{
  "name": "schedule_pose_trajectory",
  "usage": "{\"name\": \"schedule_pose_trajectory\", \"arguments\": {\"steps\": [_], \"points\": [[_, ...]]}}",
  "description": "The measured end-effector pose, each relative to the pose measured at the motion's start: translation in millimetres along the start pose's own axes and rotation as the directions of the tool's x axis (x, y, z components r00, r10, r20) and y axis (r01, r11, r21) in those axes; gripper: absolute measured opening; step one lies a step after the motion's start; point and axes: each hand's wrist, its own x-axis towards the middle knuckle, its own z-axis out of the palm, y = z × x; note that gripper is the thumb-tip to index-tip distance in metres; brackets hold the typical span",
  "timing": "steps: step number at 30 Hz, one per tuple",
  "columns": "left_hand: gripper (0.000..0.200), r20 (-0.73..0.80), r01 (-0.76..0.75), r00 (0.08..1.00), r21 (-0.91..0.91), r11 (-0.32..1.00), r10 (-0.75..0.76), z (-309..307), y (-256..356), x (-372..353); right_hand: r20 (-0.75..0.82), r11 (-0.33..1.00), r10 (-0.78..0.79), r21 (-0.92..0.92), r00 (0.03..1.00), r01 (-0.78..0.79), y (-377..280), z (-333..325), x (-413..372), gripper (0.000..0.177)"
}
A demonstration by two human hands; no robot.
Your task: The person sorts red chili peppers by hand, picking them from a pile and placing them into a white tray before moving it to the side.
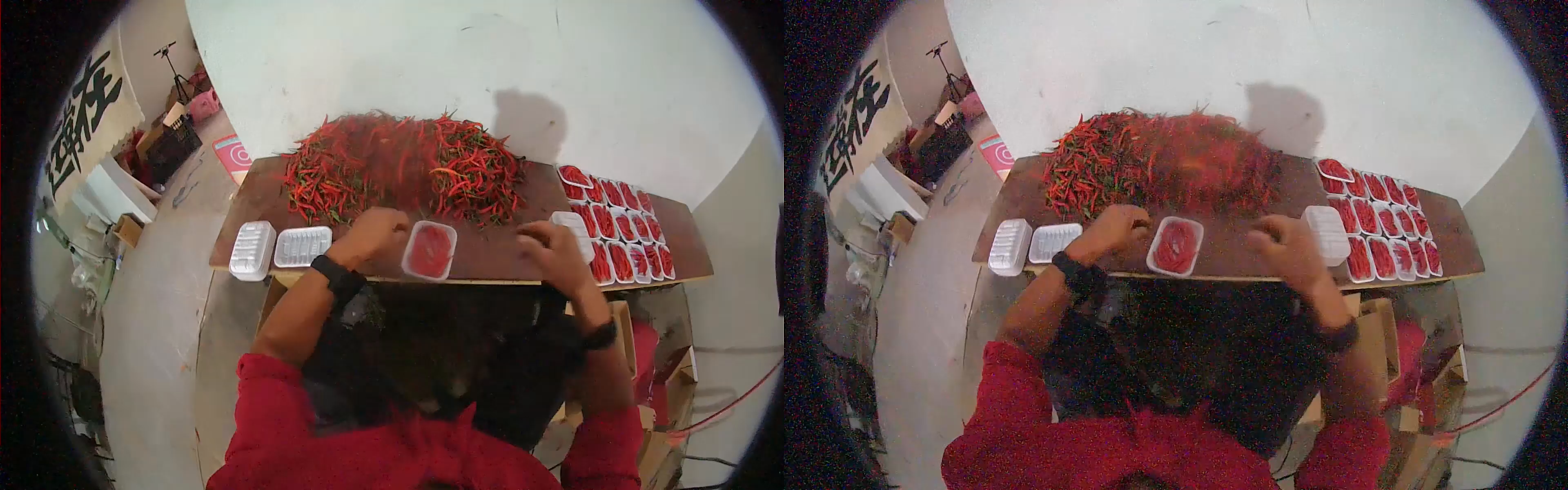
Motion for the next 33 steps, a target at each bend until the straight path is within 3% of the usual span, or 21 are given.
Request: {"name": "schedule_pose_trajectory", "arguments": {"steps": [2, 6, 8, 9, 11, 18, 21, 24, 26, 27, 28, 29, 33], "points": [[0.017, -0.079, 0.107, 0.992, 0.056, 0.993, -0.102, 0.4, -15.9, 8.5, 0.095, 0.996, 0.017, 0.082, 0.995, -0.025, 9.6, 34.2, 26.1, 0.025], [0.019, -0.122, 0.090, 0.989, 0.068, 0.994, -0.082, 17.0, -42.6, 31.5, 0.136, 0.995, 0.013, 0.100, 0.991, -0.026, 34.4, 84.4, 41.3, 0.025], [0.020, -0.179, 0.069, 0.983, 0.114, 0.991, -0.048, 36.1, -55.2, 42.3, 0.169, 0.994, 0.107, -0.007, 0.980, -0.107, 43.9, 99.8, 39.5, 0.030], [0.020, -0.158, 0.072, 0.986, 0.110, 0.991, -0.054, 41.8, -56.7, 44.9, 0.176, 0.992, 0.122, 0.006, 0.977, -0.125, 45.6, 104.7, 39.6, 0.030], [0.031, -0.003, 0.137, 0.990, 0.170, 0.976, -0.138, 47.5, -56.9, 54.3, 0.338, 0.997, 0.066, 0.008, 0.939, -0.073, 43.4, 105.1, 43.8, 0.029], [0.029, -0.007, 0.099, 0.995, 0.278, 0.956, -0.101, 56.0, -56.8, 59.0, 0.384, 0.997, 0.079, -0.048, 0.920, -0.066, 44.7, 111.3, 51.1, 0.026], [0.024, 0.098, 0.152, 0.975, 0.360, 0.921, -0.199, 53.1, -55.1, 58.2, 0.386, 0.998, 0.065, -0.036, 0.920, -0.055, 41.5, 111.3, 52.1, 0.024], [0.017, 0.013, 0.195, 0.977, 0.354, 0.915, -0.213, 46.5, -66.3, 48.3, 0.365, 0.999, 0.035, -0.031, 0.931, -0.026, 41.5, 115.4, 50.6, 0.023], [0.019, -0.155, 0.236, 0.962, 0.068, 0.969, -0.223, 39.0, -71.6, 41.8, 0.339, 0.999, 0.025, 0.032, 0.940, -0.037, 35.3, 114.1, 49.5, 0.027], [0.019, -0.148, 0.233, 0.964, 0.071, 0.970, -0.221, 25.7, -59.2, 42.9, 0.337, 0.998, 0.027, 0.037, 0.941, -0.042, 33.9, 115.0, 48.9, 0.027], [0.021, 0.011, 0.430, 0.899, -0.215, 0.877, -0.438, 10.1, -46.9, 42.8, 0.300, 0.996, 0.054, 0.054, 0.953, -0.074, 32.6, 116.0, 48.8, 0.025], [0.024, 0.226, 0.611, 0.785, -0.439, 0.659, -0.577, -2.7, -34.4, 42.4, 0.263, 0.992, 0.084, 0.071, 0.961, -0.106, 31.7, 117.2, 48.6, 0.023], [0.026, 0.366, 0.630, 0.772, -0.555, 0.544, -0.520, -5.4, -3.3, 28.0, 0.123, 0.967, 0.102, 0.220, 0.987, -0.127, 29.0, 122.3, 51.4, 0.024]]}}
